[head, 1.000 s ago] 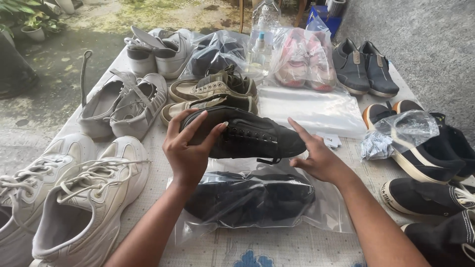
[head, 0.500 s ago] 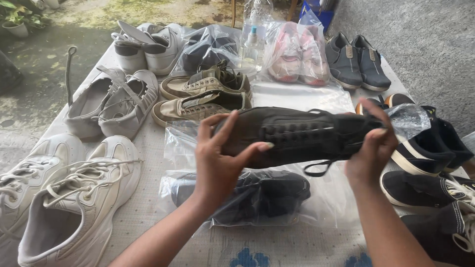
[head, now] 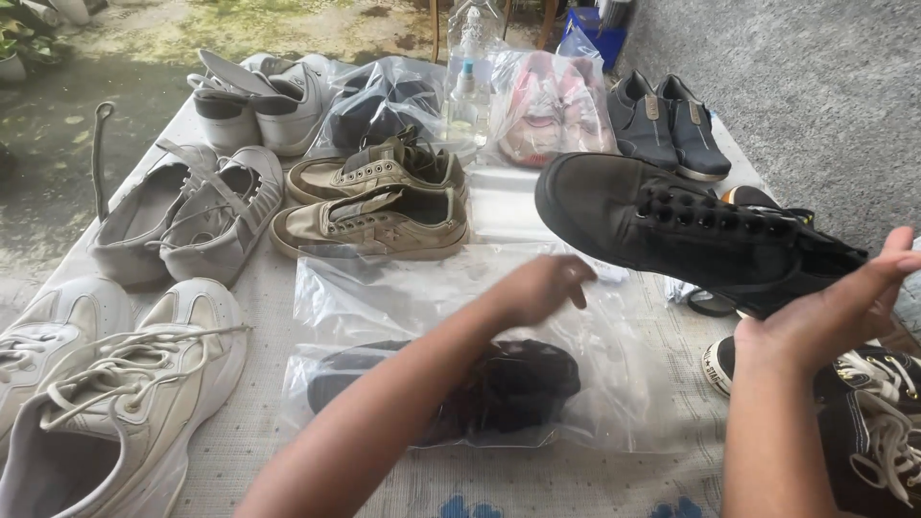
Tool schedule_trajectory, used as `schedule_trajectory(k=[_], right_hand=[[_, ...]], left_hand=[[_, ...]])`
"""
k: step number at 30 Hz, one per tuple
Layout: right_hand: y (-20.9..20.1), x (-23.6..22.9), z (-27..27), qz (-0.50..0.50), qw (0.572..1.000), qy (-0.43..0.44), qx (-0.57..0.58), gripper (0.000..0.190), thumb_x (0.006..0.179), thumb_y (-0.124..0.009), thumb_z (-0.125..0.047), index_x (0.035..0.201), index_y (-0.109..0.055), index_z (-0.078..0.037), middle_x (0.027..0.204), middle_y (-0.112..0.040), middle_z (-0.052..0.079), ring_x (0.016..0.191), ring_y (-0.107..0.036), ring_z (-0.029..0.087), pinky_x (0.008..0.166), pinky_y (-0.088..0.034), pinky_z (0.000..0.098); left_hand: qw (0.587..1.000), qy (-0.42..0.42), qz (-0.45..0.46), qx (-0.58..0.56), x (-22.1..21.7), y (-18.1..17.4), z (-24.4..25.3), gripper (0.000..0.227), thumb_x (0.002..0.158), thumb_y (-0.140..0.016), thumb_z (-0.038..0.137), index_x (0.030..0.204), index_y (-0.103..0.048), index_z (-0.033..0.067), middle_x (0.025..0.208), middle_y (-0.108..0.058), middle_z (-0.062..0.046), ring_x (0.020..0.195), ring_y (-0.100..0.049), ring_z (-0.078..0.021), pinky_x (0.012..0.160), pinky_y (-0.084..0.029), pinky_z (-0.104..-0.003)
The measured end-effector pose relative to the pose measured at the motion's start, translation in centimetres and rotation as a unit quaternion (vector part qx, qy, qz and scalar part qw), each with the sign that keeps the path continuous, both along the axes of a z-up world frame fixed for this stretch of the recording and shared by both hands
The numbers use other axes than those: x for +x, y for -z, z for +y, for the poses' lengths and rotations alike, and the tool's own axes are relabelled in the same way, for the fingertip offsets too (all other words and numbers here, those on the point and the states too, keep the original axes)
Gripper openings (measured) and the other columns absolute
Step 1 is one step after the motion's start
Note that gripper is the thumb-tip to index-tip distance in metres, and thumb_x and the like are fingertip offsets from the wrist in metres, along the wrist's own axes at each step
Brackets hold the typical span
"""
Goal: The person places a pair of dark shoes into a large clear plastic bag, seals the bag with tape, and then checks the bag for a secure fit.
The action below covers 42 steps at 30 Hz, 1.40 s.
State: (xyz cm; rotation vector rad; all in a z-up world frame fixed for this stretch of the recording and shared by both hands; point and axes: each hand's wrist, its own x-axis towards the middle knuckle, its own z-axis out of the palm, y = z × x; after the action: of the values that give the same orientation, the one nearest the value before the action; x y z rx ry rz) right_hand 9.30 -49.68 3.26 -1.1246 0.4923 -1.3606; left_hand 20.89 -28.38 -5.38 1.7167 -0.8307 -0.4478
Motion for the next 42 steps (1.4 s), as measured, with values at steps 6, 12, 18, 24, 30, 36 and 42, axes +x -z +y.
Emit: schedule_trajectory(k=[6, 12, 18, 24, 30, 36, 42], right_hand=[[2.1, 0.8, -3.4, -0.143, 0.988, -0.001, 0.051, 0.051, 0.079, -0.083, -0.038, 0.117, -0.066, -0.007, 0.133, -0.071, 0.019, 0.125, -0.076, 0.030, 0.102, -0.075, 0.0518], [-0.9, -0.4, -0.9, -0.053, 0.991, -0.017, 0.124, 0.047, 0.073, -0.072, -0.042, 0.112, -0.072, -0.015, 0.120, -0.081, 0.002, 0.112, -0.086, 0.015, 0.097, -0.080, 0.0377], [2.0, -1.3, -4.9, 0.105, 0.981, 0.011, 0.160, 0.041, 0.072, -0.059, -0.051, 0.098, -0.086, -0.033, 0.105, -0.090, -0.014, 0.098, -0.089, 0.001, 0.089, -0.078, 0.0239], [4.6, -1.8, -6.3, 0.168, 0.984, 0.034, 0.052, 0.053, 0.081, -0.060, -0.068, 0.109, -0.081, -0.029, 0.111, -0.084, -0.009, 0.103, -0.083, 0.006, 0.088, -0.073, 0.0272], [6.3, -2.3, -7.4, 0.242, 0.965, 0.063, -0.082, 0.073, 0.091, -0.061, -0.087, 0.123, -0.076, -0.023, 0.119, -0.077, -0.003, 0.108, -0.076, 0.012, 0.086, -0.067, 0.0314], [7.4, 0.0, -4.6, 0.128, 0.960, 0.083, -0.233, 0.076, 0.119, -0.078, -0.062, 0.089, -0.026, -0.014, 0.083, -0.034, 0.002, 0.080, -0.033, 0.014, 0.061, -0.030, 0.0391], [4.8, 1.2, 5.0, 0.101, 0.960, -0.058, -0.253, 0.040, 0.115, -0.061, -0.008, 0.149, -0.041, -0.003, 0.146, -0.050, 0.026, 0.106, -0.063, 0.025, 0.081, -0.054, 0.0321]], left_hand=[[0.907, 0.099, -0.277, 0.301, -3.7, -3.8, -2.8, 0.075, 0.084, -0.032, 0.022, 0.155, -0.034, 0.0458, 0.166, -0.037, 0.016, 0.136, -0.057, -0.0147, 0.092, -0.053, -0.035], [0.887, 0.123, -0.296, 0.332, -2.2, -1.1, -3.5, 0.057, 0.075, -0.059, 0.020, 0.132, -0.063, 0.0211, 0.129, -0.063, -0.004, 0.111, -0.067, -0.0305, 0.078, -0.057, -0.048], [0.921, 0.040, -0.287, 0.258, -3.4, -2.2, 0.8, 0.030, 0.071, -0.062, 0.018, 0.100, -0.063, 0.0114, 0.107, -0.059, -0.010, 0.076, -0.067, -0.0366, 0.057, -0.050, -0.049], [0.938, -0.008, -0.300, 0.175, -5.1, -3.8, 3.4, 0.031, 0.069, -0.063, 0.001, 0.099, -0.060, 0.0007, 0.101, -0.057, -0.020, 0.071, -0.071, -0.0505, 0.058, -0.061, -0.056], [0.936, -0.035, -0.343, 0.067, -6.5, -5.6, 3.9, 0.043, 0.071, -0.063, 0.000, 0.113, -0.055, 0.0035, 0.106, -0.050, -0.019, 0.070, -0.066, -0.0523, 0.056, -0.057, -0.055], [0.907, -0.007, -0.417, 0.052, -7.3, -7.1, 3.9, 0.046, 0.082, -0.048, 0.046, 0.111, -0.052, 0.0109, 0.123, -0.053, -0.019, 0.107, -0.057, -0.0368, 0.085, -0.044, -0.052], [0.893, -0.038, -0.446, 0.037, -7.3, -7.2, 3.3, 0.040, 0.088, -0.044, 0.045, 0.112, -0.046, 0.0135, 0.125, -0.051, -0.014, 0.103, -0.051, -0.0333, 0.094, -0.039, -0.049]])
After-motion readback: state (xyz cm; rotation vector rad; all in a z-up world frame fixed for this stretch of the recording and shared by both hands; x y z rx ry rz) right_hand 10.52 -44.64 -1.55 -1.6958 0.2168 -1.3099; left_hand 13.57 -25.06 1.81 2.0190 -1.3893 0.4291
